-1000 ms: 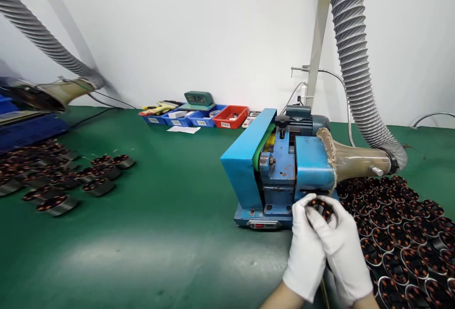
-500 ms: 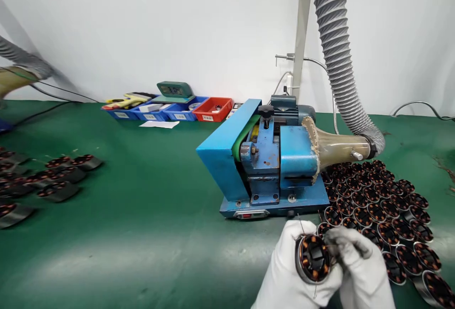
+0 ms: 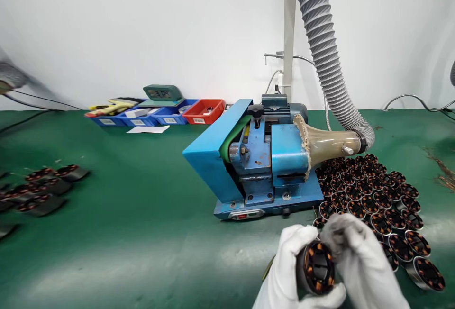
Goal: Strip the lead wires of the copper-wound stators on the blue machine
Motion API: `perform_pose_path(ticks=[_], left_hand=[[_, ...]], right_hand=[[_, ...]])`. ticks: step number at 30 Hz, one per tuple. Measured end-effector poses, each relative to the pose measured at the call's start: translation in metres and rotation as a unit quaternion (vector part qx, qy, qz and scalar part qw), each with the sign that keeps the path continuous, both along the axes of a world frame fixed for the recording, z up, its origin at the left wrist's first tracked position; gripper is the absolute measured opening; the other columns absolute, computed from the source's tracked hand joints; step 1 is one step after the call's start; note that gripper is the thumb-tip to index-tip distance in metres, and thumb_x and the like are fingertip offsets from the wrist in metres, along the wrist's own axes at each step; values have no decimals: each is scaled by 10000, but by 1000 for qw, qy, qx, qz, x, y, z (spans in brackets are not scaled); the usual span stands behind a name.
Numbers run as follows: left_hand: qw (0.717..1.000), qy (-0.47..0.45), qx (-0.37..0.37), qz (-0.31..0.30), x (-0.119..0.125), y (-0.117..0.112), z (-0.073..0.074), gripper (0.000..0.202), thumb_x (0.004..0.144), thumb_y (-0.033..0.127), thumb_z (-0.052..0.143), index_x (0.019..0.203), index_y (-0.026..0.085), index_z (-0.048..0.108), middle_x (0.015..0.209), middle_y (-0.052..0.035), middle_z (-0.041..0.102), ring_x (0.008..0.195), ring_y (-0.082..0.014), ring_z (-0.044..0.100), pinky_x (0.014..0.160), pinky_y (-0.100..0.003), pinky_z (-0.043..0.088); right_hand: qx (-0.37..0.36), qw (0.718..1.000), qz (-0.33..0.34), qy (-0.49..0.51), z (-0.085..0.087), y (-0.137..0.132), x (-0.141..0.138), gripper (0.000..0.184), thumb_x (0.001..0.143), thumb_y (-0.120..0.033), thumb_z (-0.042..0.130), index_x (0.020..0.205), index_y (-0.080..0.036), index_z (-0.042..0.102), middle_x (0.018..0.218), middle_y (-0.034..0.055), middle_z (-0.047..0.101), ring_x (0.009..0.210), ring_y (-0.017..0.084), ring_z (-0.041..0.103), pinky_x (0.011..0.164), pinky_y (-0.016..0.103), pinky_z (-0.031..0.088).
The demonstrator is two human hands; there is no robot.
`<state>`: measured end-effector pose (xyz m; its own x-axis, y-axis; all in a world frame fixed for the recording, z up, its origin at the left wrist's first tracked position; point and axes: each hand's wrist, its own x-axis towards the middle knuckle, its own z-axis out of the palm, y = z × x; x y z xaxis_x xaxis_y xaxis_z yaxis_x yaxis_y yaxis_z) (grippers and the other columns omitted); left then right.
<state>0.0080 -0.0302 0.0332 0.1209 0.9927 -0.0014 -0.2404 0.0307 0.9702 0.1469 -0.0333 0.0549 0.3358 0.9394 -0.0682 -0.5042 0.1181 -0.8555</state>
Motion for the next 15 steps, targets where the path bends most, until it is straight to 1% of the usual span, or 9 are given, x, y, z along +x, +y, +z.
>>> perform_pose_path(ticks=[2,4,5,7,9,10,12,13,15], left_hand=[[1000,10,26,4,1,-3,5,356,645,306,762,984,274,656,971,-75,595,586,-142,584,396,-232,473],[998,22,52,20,4,-3,10,351,666,282,748,1003,284,648,1024,-87,593,602,-144,579,420,-243,489],[997,27,65,29,6,-2,12,367,650,266,762,998,284,647,1028,-87,598,655,-164,596,481,-267,525],[994,41,91,41,10,1,14,378,606,238,790,957,270,654,959,-75,609,778,-213,616,647,-330,568],[992,52,107,42,13,4,14,375,583,218,796,932,263,665,890,-60,606,847,-239,617,754,-370,562],[991,57,111,42,13,4,15,382,580,207,794,936,268,670,888,-55,606,851,-240,619,769,-377,560],[991,62,109,45,12,4,16,419,569,200,805,953,294,665,920,-45,611,853,-239,625,765,-378,565],[991,62,105,50,11,4,17,439,559,207,817,956,304,656,944,-41,614,859,-240,628,762,-376,567],[992,57,92,65,9,3,19,456,560,240,830,968,301,635,984,-43,614,844,-230,637,755,-367,572]], right_hand=[[-9,998,-36,47,1,-1,8,207,652,-444,793,657,-245,735,572,11,652,472,127,552,471,246,500],[-27,999,-27,0,2,0,8,222,622,-431,810,694,-230,752,593,38,677,523,168,614,506,283,533],[-34,998,-8,-47,2,1,5,232,608,-417,817,716,-218,762,629,59,701,577,199,651,550,310,553],[-23,991,40,-128,4,6,-6,205,618,-389,806,712,-211,772,690,76,730,662,232,684,630,332,565],[-5,989,59,-139,6,10,-14,133,649,-350,787,662,-220,764,694,54,729,667,208,676,643,300,554],[-8,991,59,-118,7,12,-16,113,652,-327,789,643,-219,758,685,45,724,652,192,667,629,282,548],[-23,998,51,-40,10,14,-13,130,626,-324,815,647,-212,754,655,35,709,594,166,641,565,254,537],[-28,999,35,8,11,14,-10,154,611,-338,829,655,-213,751,639,26,698,561,150,624,530,240,529],[-25,995,-27,89,10,13,-1,191,584,-373,848,666,-233,746,618,2,683,520,121,599,497,214,522]])
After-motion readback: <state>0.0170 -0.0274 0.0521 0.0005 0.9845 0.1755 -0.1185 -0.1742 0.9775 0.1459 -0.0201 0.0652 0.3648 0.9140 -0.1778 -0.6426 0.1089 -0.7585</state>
